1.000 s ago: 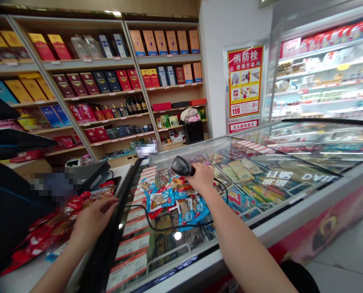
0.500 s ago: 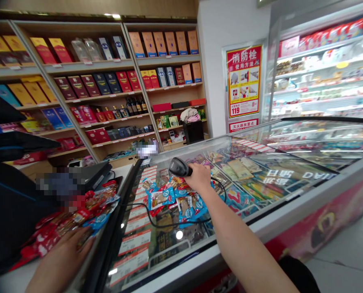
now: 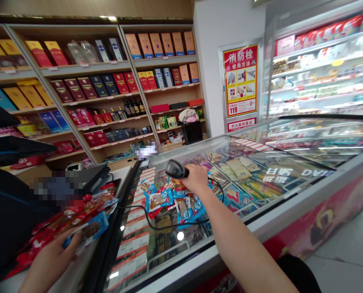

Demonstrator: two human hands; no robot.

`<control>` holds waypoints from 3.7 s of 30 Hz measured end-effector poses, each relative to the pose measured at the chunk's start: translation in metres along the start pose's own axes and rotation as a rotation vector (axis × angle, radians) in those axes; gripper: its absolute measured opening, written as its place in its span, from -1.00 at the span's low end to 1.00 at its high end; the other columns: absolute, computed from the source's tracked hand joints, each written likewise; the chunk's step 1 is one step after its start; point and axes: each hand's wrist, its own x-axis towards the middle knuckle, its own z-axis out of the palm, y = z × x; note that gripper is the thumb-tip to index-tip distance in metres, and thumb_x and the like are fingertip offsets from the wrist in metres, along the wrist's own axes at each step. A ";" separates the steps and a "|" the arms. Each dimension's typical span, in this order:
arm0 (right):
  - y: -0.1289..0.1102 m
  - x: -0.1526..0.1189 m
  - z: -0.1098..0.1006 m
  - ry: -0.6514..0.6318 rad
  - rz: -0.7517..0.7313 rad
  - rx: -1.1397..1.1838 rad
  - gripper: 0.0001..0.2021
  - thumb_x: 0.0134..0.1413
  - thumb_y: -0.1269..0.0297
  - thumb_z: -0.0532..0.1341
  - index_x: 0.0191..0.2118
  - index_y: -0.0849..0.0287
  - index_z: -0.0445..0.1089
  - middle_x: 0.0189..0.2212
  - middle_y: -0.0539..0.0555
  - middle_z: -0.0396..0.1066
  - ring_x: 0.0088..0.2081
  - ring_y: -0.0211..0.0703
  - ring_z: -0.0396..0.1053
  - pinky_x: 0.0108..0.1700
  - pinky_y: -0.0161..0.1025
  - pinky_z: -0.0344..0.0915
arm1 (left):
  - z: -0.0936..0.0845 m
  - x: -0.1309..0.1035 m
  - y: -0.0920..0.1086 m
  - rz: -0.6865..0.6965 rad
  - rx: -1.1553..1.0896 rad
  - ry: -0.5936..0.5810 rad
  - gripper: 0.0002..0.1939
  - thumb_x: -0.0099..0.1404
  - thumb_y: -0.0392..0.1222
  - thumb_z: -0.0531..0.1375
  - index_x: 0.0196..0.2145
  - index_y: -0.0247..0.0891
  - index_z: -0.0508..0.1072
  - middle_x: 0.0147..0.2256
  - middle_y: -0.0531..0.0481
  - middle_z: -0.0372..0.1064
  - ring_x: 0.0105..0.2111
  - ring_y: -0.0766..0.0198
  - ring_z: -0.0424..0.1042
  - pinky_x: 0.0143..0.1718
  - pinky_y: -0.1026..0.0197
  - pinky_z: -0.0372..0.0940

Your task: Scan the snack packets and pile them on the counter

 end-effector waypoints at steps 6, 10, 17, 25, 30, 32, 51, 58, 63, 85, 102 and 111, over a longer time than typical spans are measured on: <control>-0.001 0.000 -0.001 0.001 -0.004 -0.004 -0.74 0.03 0.13 0.29 -0.14 0.03 0.55 -0.17 0.07 0.57 -0.09 -0.03 0.47 -0.11 -0.20 0.16 | 0.019 -0.001 0.035 -0.437 -0.659 0.001 -0.92 0.13 -0.24 0.24 -0.39 -0.26 0.53 -0.42 -0.01 0.52 -0.49 0.25 0.47 -0.56 0.30 0.42; 0.001 0.000 0.002 0.011 -0.013 0.005 -0.75 0.02 0.12 0.30 -0.17 0.04 0.55 -0.19 0.07 0.58 -0.10 -0.02 0.47 -0.12 -0.20 0.16 | 0.036 0.009 0.060 -0.589 -1.012 -0.062 -0.75 0.28 -0.36 0.14 -0.10 -0.31 0.51 -0.31 -0.10 0.55 -0.44 0.26 0.54 -0.50 0.29 0.47; -0.002 0.000 0.000 0.022 -0.111 0.027 -0.77 0.00 0.16 0.30 -0.20 0.06 0.55 -0.19 0.08 0.58 -0.12 -0.03 0.47 -0.15 -0.22 0.15 | 0.088 0.031 0.098 -0.642 -1.463 -0.162 -0.59 0.47 -0.21 -0.03 0.19 -0.24 0.36 -0.03 -0.25 0.51 -0.12 0.10 0.56 -0.23 0.11 0.53; -0.016 -0.009 0.010 -0.110 -0.354 0.087 -0.79 -0.11 0.21 0.33 -0.26 0.05 0.54 -0.28 0.01 0.57 -0.16 -0.07 0.47 -0.16 -0.22 0.08 | 0.133 0.009 0.117 -0.467 -1.495 -0.048 -0.59 0.49 -0.18 -0.06 0.18 0.03 0.36 0.13 -0.08 0.42 0.03 0.15 0.48 0.03 -0.05 0.42; -0.024 -0.015 0.014 -0.151 -0.394 0.094 -0.78 -0.15 0.21 0.36 -0.27 0.04 0.53 -0.30 -0.01 0.56 -0.14 -0.07 0.46 -0.13 -0.19 0.05 | 0.135 0.002 0.113 -0.424 -1.504 -0.061 -0.59 0.48 -0.16 -0.05 0.20 0.02 0.35 0.12 -0.12 0.43 0.02 0.14 0.49 0.04 -0.05 0.41; -0.026 -0.015 0.013 -0.157 -0.397 0.100 -0.78 -0.15 0.20 0.36 -0.27 0.04 0.53 -0.29 -0.01 0.56 -0.14 -0.06 0.46 -0.13 -0.19 0.04 | 0.135 0.001 0.113 -0.403 -1.507 -0.060 -0.60 0.48 -0.16 -0.04 0.19 0.02 0.35 0.13 -0.10 0.41 0.05 0.15 0.47 0.08 -0.07 0.38; -0.008 -0.003 0.003 0.029 -0.108 0.036 -0.77 -0.03 0.17 0.30 -0.20 0.04 0.54 -0.20 0.06 0.57 -0.09 -0.02 0.45 -0.11 -0.17 0.10 | 0.140 0.001 0.111 -0.333 -1.161 -0.223 -0.71 0.34 -0.20 0.17 0.01 -0.17 0.48 0.00 -0.18 0.48 -0.07 0.06 0.54 0.00 -0.05 0.42; -0.001 -0.001 0.000 0.044 -0.022 0.001 -0.76 -0.02 0.16 0.30 -0.20 0.06 0.54 -0.22 0.09 0.57 -0.12 -0.01 0.46 -0.14 -0.20 0.13 | 0.167 0.013 0.118 0.182 -0.637 -0.284 -0.48 -0.11 -0.56 0.16 -0.21 -0.19 0.58 0.03 -0.12 0.45 0.22 0.00 0.25 0.35 -0.08 -0.05; -0.002 -0.002 0.001 0.040 -0.023 -0.022 -0.78 -0.03 0.18 0.31 -0.22 0.06 0.55 -0.22 0.08 0.57 -0.12 -0.02 0.47 -0.16 -0.22 0.12 | 0.167 0.017 0.106 0.346 -0.428 -0.218 -0.49 -0.08 -0.45 0.17 -0.13 -0.20 0.58 0.07 -0.18 0.40 0.16 -0.05 0.30 0.31 -0.08 0.04; -0.003 -0.004 0.005 0.019 -0.045 -0.042 -0.80 -0.01 0.19 0.27 -0.24 0.05 0.55 -0.24 0.07 0.58 -0.15 -0.02 0.49 -0.18 -0.22 0.13 | 0.085 0.052 0.030 -0.172 -0.236 0.204 -0.77 -0.12 -0.37 0.22 -0.58 -0.18 0.20 0.13 -0.35 0.35 0.38 -0.26 -0.14 0.21 -0.52 -0.49; -0.002 -0.002 0.005 0.067 -0.165 0.104 -0.80 -0.06 0.23 0.29 -0.26 0.12 0.52 -0.26 0.10 0.56 -0.13 -0.03 0.46 -0.16 -0.23 0.14 | 0.112 0.028 0.087 0.181 -0.657 0.301 -0.41 0.04 -0.06 0.39 0.05 -0.15 0.47 0.11 -0.09 0.30 0.09 0.06 0.36 0.17 0.06 0.28; -0.018 -0.013 0.008 -0.016 -0.374 0.168 -0.76 -0.14 0.24 0.30 -0.25 0.11 0.52 -0.26 0.09 0.57 -0.16 -0.06 0.45 -0.12 -0.18 0.05 | 0.112 0.021 0.095 0.200 -0.429 0.220 -0.47 0.04 -0.21 0.36 0.01 -0.12 0.49 -0.04 -0.09 0.40 0.02 0.01 0.37 0.20 0.03 0.20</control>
